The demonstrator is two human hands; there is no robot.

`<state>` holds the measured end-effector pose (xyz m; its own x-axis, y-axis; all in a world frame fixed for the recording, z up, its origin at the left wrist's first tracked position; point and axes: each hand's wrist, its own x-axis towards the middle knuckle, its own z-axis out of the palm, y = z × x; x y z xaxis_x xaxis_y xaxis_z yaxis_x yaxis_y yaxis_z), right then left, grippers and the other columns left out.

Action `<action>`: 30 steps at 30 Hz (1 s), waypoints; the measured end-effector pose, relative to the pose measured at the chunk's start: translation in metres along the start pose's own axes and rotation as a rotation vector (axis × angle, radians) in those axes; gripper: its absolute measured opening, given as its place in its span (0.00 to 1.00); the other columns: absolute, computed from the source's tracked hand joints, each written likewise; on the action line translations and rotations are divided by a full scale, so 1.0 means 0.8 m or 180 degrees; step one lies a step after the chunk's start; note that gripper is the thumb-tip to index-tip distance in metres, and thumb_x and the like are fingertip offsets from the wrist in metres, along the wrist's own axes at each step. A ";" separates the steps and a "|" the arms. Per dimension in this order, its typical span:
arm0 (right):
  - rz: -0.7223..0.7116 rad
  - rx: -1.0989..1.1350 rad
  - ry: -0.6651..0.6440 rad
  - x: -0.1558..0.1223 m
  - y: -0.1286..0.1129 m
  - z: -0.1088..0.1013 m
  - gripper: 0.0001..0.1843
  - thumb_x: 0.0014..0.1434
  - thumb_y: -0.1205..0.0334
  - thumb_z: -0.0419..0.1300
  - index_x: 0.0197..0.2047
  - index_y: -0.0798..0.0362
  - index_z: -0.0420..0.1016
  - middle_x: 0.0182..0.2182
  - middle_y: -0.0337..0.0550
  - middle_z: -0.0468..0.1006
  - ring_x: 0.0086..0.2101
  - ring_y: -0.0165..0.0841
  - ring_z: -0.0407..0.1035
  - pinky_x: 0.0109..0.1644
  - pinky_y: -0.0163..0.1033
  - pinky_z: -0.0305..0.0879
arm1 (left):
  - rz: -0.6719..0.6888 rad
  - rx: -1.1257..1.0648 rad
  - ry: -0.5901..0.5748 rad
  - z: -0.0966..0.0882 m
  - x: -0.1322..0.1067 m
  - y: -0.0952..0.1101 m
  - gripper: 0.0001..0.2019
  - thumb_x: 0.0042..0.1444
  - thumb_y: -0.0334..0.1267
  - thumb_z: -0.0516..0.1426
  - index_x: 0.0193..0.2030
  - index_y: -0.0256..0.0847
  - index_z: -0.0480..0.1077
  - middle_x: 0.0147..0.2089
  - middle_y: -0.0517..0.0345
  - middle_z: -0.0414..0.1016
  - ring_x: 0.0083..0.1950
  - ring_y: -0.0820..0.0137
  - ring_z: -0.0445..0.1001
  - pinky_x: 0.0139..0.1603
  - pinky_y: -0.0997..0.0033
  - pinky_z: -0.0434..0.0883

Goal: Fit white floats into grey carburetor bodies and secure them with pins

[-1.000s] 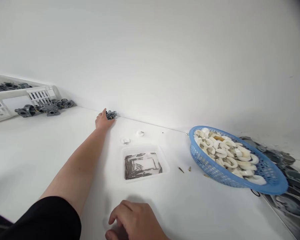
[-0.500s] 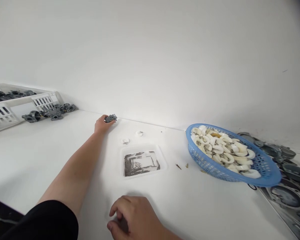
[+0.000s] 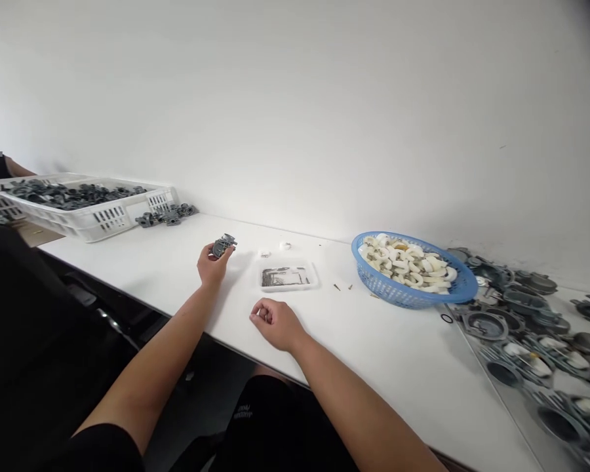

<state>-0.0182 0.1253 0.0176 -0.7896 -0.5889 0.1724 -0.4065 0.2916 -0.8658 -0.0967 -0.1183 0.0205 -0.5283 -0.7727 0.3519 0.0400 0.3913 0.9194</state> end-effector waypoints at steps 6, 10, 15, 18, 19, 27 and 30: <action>-0.0059 0.0210 0.0610 -0.032 0.005 -0.008 0.10 0.59 0.54 0.60 0.38 0.52 0.73 0.28 0.35 0.70 0.25 0.26 0.58 0.31 0.33 0.57 | 0.0325 -0.0618 -0.0279 -0.064 -0.101 0.040 0.27 0.48 0.55 0.66 0.48 0.38 0.72 0.44 0.51 0.78 0.43 0.65 0.77 0.43 0.68 0.74; -0.0099 0.0291 0.0909 -0.071 0.007 -0.023 0.15 0.59 0.49 0.61 0.39 0.53 0.72 0.29 0.35 0.70 0.24 0.26 0.57 0.30 0.33 0.58 | 0.0459 -0.0939 -0.1120 -0.088 -0.155 0.085 0.25 0.46 0.55 0.68 0.45 0.40 0.74 0.36 0.55 0.78 0.36 0.65 0.76 0.37 0.66 0.76; -0.0102 0.0175 0.1425 -0.113 0.014 -0.057 0.20 0.60 0.43 0.61 0.43 0.53 0.70 0.33 0.37 0.71 0.24 0.25 0.56 0.30 0.34 0.59 | 0.0156 -0.1153 -0.2646 -0.079 -0.202 0.137 0.20 0.50 0.55 0.67 0.39 0.40 0.77 0.33 0.56 0.75 0.31 0.68 0.74 0.28 0.70 0.73; -0.0121 -0.0120 0.1585 -0.137 0.024 -0.089 0.24 0.57 0.45 0.64 0.48 0.52 0.69 0.40 0.41 0.73 0.28 0.27 0.60 0.33 0.35 0.63 | 0.0036 -0.0904 -0.3371 -0.055 -0.224 0.149 0.20 0.49 0.56 0.67 0.39 0.41 0.78 0.34 0.56 0.76 0.31 0.68 0.74 0.27 0.70 0.72; -0.0120 -0.0195 0.1589 -0.145 0.028 -0.100 0.25 0.56 0.46 0.65 0.51 0.52 0.68 0.44 0.43 0.73 0.31 0.28 0.63 0.35 0.35 0.64 | 0.0050 -0.0779 -0.3559 -0.044 -0.231 0.149 0.20 0.49 0.56 0.68 0.39 0.42 0.78 0.35 0.56 0.76 0.31 0.68 0.74 0.28 0.71 0.72; -0.0037 -0.0029 0.1085 -0.183 0.051 -0.142 0.45 0.50 0.52 0.71 0.68 0.54 0.63 0.61 0.54 0.71 0.57 0.43 0.68 0.59 0.48 0.65 | 0.0718 -0.0380 -0.4810 0.028 -0.249 0.140 0.19 0.46 0.54 0.69 0.39 0.42 0.79 0.36 0.54 0.79 0.37 0.62 0.75 0.35 0.67 0.72; 0.0188 -0.0120 0.1232 -0.183 0.049 -0.139 0.39 0.48 0.48 0.73 0.61 0.54 0.72 0.51 0.49 0.79 0.47 0.39 0.73 0.52 0.43 0.69 | 0.0515 -0.0509 -0.5360 0.043 -0.244 0.140 0.18 0.50 0.52 0.67 0.42 0.43 0.79 0.38 0.53 0.79 0.39 0.62 0.76 0.38 0.66 0.72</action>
<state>0.0302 0.3063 0.0106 -0.9242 -0.2444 0.2934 -0.3660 0.3484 -0.8629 -0.0184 0.0933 0.0492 -0.7547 0.6554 -0.0288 0.2031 0.2752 0.9397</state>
